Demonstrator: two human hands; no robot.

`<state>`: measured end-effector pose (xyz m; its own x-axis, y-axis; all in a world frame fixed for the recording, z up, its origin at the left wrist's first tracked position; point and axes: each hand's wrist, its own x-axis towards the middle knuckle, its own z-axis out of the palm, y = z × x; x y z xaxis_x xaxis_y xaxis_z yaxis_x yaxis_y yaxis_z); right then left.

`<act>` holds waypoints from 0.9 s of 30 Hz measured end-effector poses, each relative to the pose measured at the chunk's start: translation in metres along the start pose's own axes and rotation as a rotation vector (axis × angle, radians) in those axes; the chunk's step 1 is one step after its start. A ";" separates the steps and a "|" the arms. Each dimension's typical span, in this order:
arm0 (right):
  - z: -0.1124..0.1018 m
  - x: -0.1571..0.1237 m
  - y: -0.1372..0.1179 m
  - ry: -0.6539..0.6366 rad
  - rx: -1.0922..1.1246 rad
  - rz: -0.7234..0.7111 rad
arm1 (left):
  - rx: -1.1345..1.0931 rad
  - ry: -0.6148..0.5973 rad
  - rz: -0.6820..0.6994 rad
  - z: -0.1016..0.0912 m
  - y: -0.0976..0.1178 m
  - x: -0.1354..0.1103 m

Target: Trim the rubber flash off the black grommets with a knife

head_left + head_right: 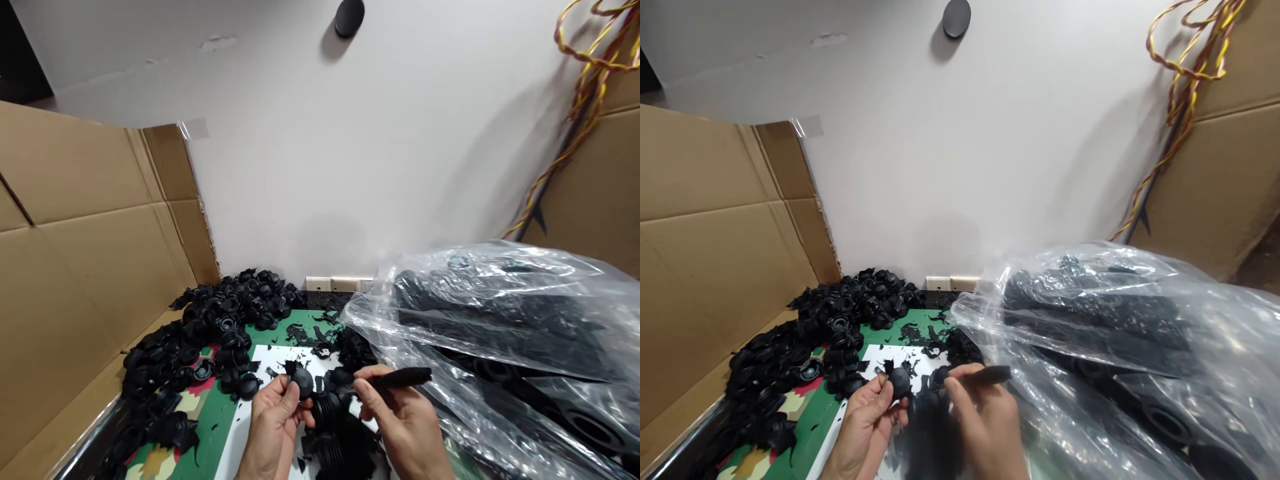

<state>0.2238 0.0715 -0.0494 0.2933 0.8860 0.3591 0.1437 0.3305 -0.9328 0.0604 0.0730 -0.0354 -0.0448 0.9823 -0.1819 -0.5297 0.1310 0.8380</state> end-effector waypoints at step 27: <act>0.021 -0.012 0.004 -0.092 0.179 -0.308 | 0.084 -0.037 0.003 -0.003 -0.013 0.004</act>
<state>0.2006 0.0688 -0.0582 0.1747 0.7591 0.6271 0.0417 0.6306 -0.7750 0.0642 0.0750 -0.0484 -0.0142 0.9867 -0.1616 -0.4565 0.1375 0.8790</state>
